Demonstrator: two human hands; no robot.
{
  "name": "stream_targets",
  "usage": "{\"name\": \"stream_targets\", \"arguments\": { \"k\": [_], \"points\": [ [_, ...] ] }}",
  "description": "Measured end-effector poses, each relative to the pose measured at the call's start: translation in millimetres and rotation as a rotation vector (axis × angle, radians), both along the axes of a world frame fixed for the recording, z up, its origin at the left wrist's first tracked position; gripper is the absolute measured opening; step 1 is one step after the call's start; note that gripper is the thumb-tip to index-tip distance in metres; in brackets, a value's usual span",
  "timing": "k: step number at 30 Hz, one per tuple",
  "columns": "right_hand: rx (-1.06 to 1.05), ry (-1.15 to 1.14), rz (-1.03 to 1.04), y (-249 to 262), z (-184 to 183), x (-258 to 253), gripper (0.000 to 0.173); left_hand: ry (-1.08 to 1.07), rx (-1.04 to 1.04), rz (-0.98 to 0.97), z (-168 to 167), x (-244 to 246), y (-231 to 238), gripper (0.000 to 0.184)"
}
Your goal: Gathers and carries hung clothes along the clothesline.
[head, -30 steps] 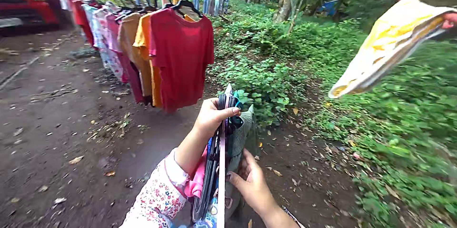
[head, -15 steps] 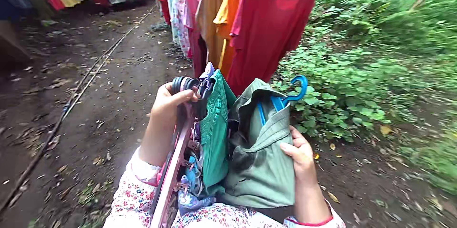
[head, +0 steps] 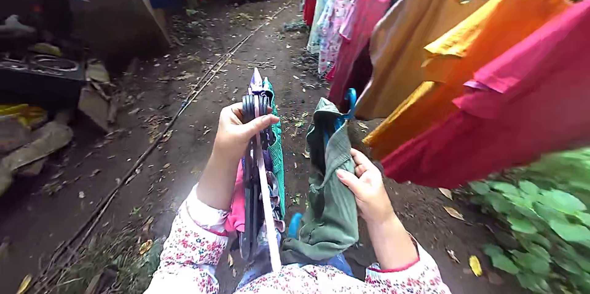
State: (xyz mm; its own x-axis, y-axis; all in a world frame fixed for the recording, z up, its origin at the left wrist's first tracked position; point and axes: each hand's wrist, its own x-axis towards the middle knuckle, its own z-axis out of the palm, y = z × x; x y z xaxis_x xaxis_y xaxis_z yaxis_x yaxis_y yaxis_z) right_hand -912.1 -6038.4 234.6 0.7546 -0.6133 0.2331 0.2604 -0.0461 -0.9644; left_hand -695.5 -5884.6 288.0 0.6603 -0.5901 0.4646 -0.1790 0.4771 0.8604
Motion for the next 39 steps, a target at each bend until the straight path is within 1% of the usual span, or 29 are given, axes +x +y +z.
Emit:
{"name": "stream_targets", "arguments": {
  "k": [4,9,12,14,19,22,24,26,29,32,36,39],
  "points": [
    [-0.069,0.057,0.218,-25.3,-18.9,98.6,0.052,0.004,0.051,0.113,-14.5,55.3,-28.7,0.014],
    [-0.261,0.029,0.441,-69.4,-31.0,209.4,0.052,0.1,0.112,0.229,-20.9,140.9,-89.7,0.011],
    [-0.352,0.088,0.512,-108.8,-24.2,268.5,0.057,0.167,0.093,0.273,-12.5,190.5,-124.4,0.012],
    [-0.402,0.127,0.556,-131.3,-17.0,306.2,0.057,0.18,0.047,0.311,-7.9,217.8,-139.0,0.014],
    [-0.462,0.117,0.582,-154.1,-9.5,392.4,0.059,0.151,-0.079,0.46,-5.3,287.9,-163.1,0.017],
    [-0.448,0.064,0.54,-173.6,-11.5,448.0,0.058,0.128,-0.113,0.514,-6.9,342.6,-180.4,0.019],
    [-0.407,0.0,0.446,-199.1,-16.9,491.1,0.055,0.108,-0.112,0.56,-9.7,389.4,-190.8,0.019],
    [-0.322,-0.01,0.369,-235.7,-20.0,537.4,0.051,0.102,-0.126,0.59,-14.1,442.0,-199.3,0.019],
    [-0.159,0.045,0.302,-304.0,-27.7,601.6,0.049,0.107,-0.135,0.585,-24.1,524.8,-214.7,0.02],
    [-0.056,0.064,0.178,-371.3,-33.4,662.6,0.05,0.094,-0.139,0.572,-20.8,617.5,-238.8,0.02],
    [-0.005,0.031,-0.018,-437.4,-31.3,727.0,0.048,0.048,-0.116,0.608,-13.6,731.8,-269.5,0.021],
    [0.005,-0.019,-0.15,-481.2,-25.4,775.5,0.049,-0.014,-0.101,0.635,-16.1,810.5,-296.4,0.021]
  ]
}}
